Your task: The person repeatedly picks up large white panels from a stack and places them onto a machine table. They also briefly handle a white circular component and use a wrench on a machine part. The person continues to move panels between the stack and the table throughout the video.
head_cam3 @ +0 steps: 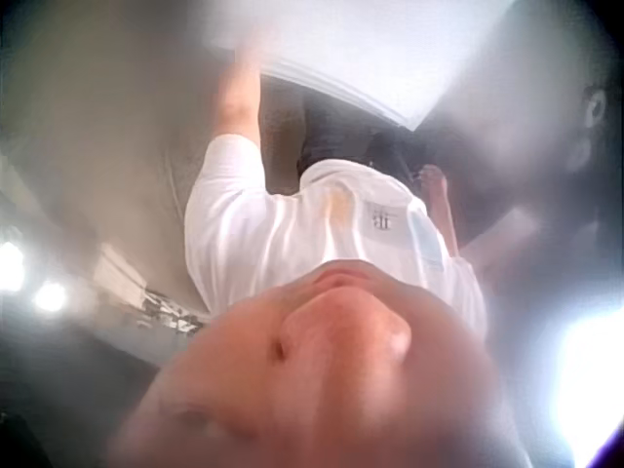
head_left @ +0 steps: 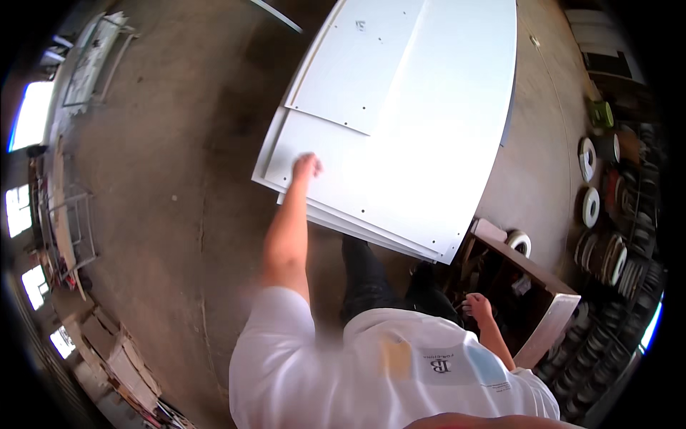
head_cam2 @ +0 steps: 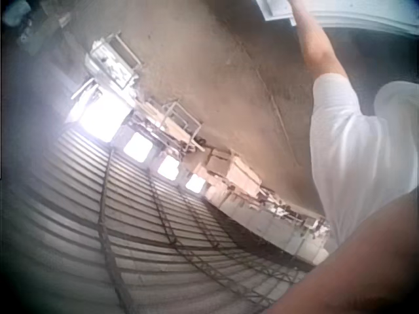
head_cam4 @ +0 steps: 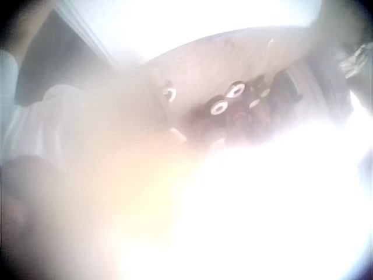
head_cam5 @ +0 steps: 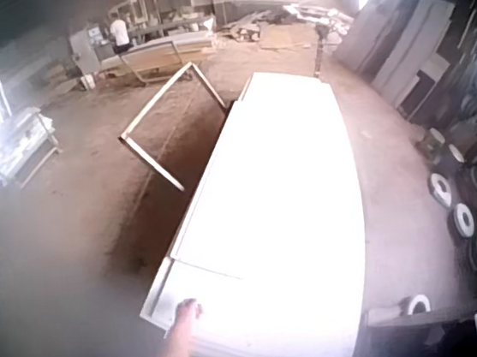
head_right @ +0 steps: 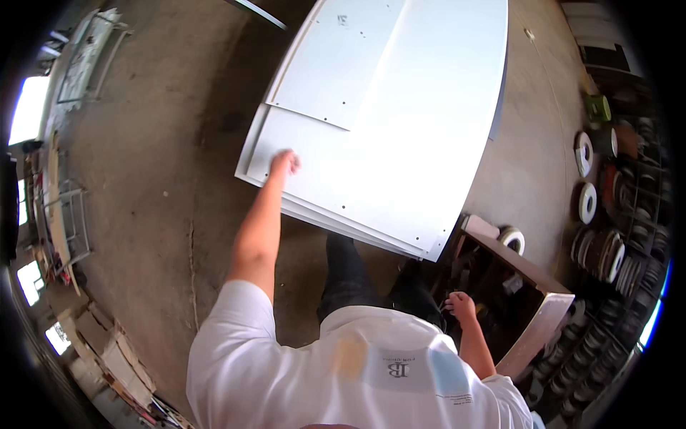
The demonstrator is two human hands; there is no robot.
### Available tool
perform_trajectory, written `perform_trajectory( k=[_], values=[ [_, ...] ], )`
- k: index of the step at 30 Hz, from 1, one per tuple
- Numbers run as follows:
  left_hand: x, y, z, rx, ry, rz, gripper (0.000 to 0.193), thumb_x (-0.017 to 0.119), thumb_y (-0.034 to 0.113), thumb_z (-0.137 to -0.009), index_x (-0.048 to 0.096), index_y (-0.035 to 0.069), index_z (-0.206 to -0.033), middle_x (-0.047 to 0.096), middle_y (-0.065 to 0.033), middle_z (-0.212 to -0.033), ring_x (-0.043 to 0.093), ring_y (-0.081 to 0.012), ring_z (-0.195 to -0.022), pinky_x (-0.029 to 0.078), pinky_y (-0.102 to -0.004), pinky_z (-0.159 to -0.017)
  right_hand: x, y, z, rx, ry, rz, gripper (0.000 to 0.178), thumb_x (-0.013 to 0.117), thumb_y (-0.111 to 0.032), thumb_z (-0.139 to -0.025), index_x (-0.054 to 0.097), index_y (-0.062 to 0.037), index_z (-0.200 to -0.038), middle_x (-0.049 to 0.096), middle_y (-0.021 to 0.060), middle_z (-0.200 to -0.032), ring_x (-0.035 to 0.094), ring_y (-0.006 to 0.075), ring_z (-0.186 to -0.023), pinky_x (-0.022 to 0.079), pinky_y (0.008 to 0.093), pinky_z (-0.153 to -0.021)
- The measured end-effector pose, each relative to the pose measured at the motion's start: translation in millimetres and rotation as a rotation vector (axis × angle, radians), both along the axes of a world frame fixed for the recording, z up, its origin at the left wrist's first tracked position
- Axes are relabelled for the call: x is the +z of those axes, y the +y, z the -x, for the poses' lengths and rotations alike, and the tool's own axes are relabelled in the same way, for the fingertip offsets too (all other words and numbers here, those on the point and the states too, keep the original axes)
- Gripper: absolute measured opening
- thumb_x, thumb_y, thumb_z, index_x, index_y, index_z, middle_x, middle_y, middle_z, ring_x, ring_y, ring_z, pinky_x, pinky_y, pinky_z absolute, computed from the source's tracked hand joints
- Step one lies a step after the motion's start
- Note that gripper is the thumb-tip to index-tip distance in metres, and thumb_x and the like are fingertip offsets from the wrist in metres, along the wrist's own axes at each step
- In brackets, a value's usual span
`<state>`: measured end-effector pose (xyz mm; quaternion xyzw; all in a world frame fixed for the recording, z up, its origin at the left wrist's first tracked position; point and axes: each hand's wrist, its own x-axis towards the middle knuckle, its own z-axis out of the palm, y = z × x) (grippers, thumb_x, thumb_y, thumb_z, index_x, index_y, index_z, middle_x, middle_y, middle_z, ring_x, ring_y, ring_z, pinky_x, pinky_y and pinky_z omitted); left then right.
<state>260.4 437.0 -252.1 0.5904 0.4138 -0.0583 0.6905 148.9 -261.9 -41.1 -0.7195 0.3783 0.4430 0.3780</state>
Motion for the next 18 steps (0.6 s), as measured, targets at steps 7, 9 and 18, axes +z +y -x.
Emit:
perform_trajectory(
  k=[7,9,18],
  values=[
    [-39,147,-155,-0.068,0.208,-0.943,0.041,0.06,0.035,-0.088,0.064,-0.003,-0.103,0.066,-0.024,-0.106,0.063,-0.0412,-0.101,0.05,-0.0464,-0.086,67,137,16,0.057,0.04,0.022,0.025,0.06,-0.017,-0.094,0.064,0.0002,-0.111,0.07,0.009,-0.091,0.067,0.0167,-0.078,0.053,0.0287,-0.071],
    [-40,157,-174,-0.185,0.178,-0.952,0.049,0.056,0.04,-0.089,0.062,-0.003,-0.111,0.065,-0.027,-0.108,0.062,-0.0428,-0.102,0.049,-0.0469,-0.089,74,150,24,-0.003,0.052,0.083,0.024,0.059,-0.018,-0.095,0.065,-0.0013,-0.112,0.071,0.0094,-0.093,0.067,0.0172,-0.079,0.053,0.029,-0.071],
    [-31,170,-209,-0.381,0.368,-0.817,0.071,0.04,0.063,-0.093,0.067,-0.002,-0.107,0.066,-0.0264,-0.108,0.061,-0.0417,-0.106,0.047,-0.0476,-0.091,83,172,39,0.007,-0.034,0.113,0.025,0.061,-0.019,-0.094,0.065,-0.0007,-0.111,0.07,0.0087,-0.093,0.068,0.017,-0.082,0.055,0.0299,-0.077]
  ],
)
